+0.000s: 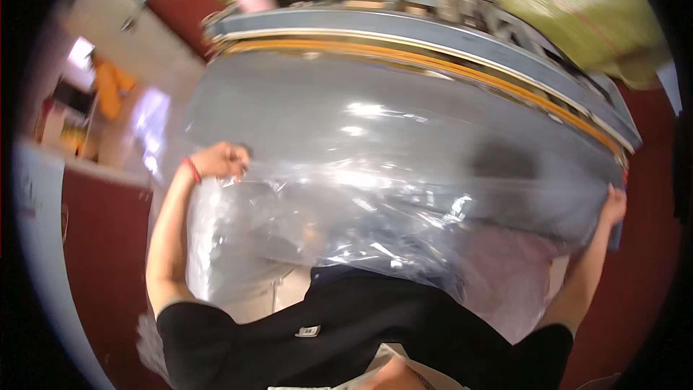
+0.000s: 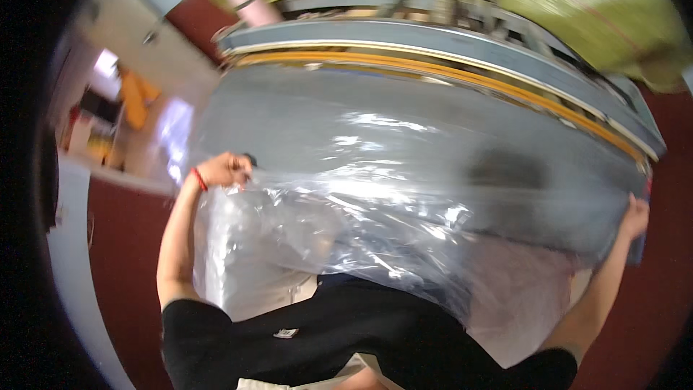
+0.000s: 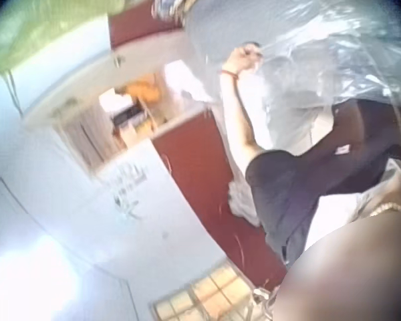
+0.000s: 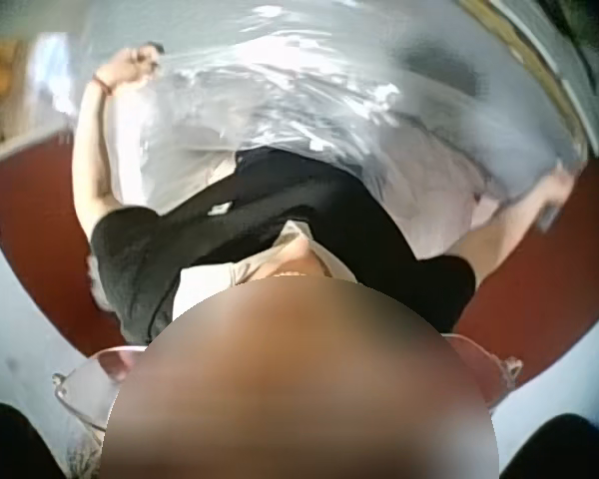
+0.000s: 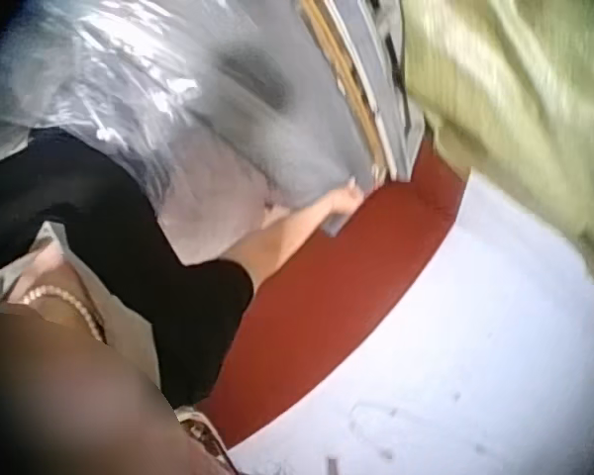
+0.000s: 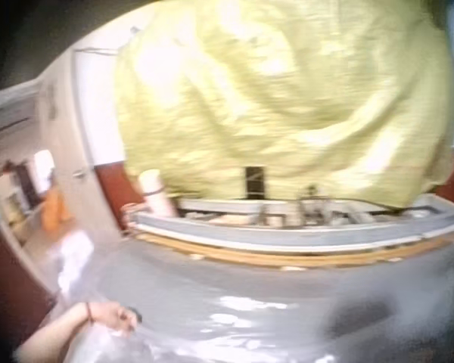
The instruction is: Wrapping a large gray part in plastic film and sealing it with a manual heat sealer.
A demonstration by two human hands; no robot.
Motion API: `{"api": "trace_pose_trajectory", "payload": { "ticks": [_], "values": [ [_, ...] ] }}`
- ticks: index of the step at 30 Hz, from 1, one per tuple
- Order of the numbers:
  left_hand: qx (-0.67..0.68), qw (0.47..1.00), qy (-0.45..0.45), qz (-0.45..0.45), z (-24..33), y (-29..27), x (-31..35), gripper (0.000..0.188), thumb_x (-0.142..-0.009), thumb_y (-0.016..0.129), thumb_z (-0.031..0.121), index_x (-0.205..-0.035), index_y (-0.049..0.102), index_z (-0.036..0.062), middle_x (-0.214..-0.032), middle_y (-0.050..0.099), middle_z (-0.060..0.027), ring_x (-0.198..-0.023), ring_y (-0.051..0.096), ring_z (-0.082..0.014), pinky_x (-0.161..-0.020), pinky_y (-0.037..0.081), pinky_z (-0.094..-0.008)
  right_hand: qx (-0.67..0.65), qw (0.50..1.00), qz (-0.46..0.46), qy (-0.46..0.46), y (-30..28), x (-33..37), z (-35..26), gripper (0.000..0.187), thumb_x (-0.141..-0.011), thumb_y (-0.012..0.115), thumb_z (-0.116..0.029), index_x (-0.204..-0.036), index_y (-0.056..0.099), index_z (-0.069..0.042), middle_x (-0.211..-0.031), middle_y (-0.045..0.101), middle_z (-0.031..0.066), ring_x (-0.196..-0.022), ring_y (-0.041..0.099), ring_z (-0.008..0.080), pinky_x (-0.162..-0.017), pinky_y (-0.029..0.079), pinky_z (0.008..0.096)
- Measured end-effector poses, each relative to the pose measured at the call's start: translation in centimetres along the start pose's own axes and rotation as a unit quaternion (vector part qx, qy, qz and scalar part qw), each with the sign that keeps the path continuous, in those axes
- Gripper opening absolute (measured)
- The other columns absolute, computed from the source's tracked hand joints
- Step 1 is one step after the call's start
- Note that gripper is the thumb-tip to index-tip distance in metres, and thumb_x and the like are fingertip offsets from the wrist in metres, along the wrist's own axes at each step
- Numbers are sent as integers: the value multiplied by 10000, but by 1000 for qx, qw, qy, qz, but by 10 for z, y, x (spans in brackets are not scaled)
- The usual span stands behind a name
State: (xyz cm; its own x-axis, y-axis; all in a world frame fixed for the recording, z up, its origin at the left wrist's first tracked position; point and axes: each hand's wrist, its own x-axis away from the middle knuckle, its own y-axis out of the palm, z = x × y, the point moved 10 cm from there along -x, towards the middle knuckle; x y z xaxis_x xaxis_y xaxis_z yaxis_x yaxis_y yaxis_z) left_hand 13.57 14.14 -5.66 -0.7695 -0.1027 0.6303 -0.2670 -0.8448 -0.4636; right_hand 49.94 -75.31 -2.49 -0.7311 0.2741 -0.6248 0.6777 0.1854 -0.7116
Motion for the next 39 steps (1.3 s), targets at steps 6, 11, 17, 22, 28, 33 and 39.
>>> {"api": "trace_pose_trajectory", "payload": {
  "ticks": [6, 11, 17, 22, 28, 33, 39],
  "values": [
    [-89, 919, -10, 384, -67, -219, 141, 42, -734, 564, 43, -774, 577, 47, -660, 567, 6, -607, 528, -63, -512, 415, -214, -28, 999, -23, -16, 55, -17, 30, 351, -730, 657, -357, -830, 590, -27, -759, 618, 80, -676, 566, 209, -645, 436, 319],
    [-282, 536, 262, 752, 114, -144, 185, 137, -686, 623, 37, -802, 551, 26, -791, 558, -98, -742, 550, -248, -649, 441, -319, 53, 992, -100, 62, 33, -10, 24, 384, -738, 634, -387, -906, 615, -42, -869, 634, 113, -754, 588, 240, -664, 433, 337],
    [-318, 818, 154, 453, 1, -72, -8, 461, -779, 568, 222, -1196, 455, 62, -1279, 399, -135, -1213, 321, -330, -970, 298, -399, 65, 993, -53, 82, 30, -7, 23, 429, -761, 584, -448, -853, 610, -30, -835, 634, 93, -755, 582, 244, -684, 430, 331],
    [-276, 814, 178, 480, 18, -87, 4, 377, -787, 550, 235, -1125, 515, 72, -1117, 526, -131, -1066, 466, -309, -863, 384, -391, 10, 995, -55, 87, 35, -14, 56, 445, -763, 586, -456, -864, 611, -23, -803, 630, 76, -726, 566, 210, -690, 426, 308],
    [-386, 770, 148, 486, 49, -84, -5, 209, -774, 549, 240, -870, 613, 66, -855, 559, -107, -836, 505, -289, -724, 404, -404, -190, 968, -68, 151, 28, -20, 99, 448, -785, 582, -439, -882, 604, -2, -834, 601, 36, -756, 518, 144, -713, 406, 269],
    [-283, 758, 158, 567, 31, -103, -20, 202, -696, 668, 196, -711, 581, 14, -704, 526, -117, -707, 504, -276, -627, 417, -352, -371, 898, -48, 231, -38, -11, 96, 404, -804, 589, -371, -985, 580, -10, -930, 570, 42, -867, 503, 136, -795, 394, 270],
    [-107, 760, 248, 591, 45, -92, -9, 175, -678, 641, 145, -789, 586, 22, -822, 546, -156, -864, 519, -313, -744, 429, -380, -354, 909, 25, 220, -113, 13, 130, 405, -818, 579, -341, -1035, 569, 1, -1003, 574, 63, -911, 512, 145, -819, 401, 281]
  ]
}}
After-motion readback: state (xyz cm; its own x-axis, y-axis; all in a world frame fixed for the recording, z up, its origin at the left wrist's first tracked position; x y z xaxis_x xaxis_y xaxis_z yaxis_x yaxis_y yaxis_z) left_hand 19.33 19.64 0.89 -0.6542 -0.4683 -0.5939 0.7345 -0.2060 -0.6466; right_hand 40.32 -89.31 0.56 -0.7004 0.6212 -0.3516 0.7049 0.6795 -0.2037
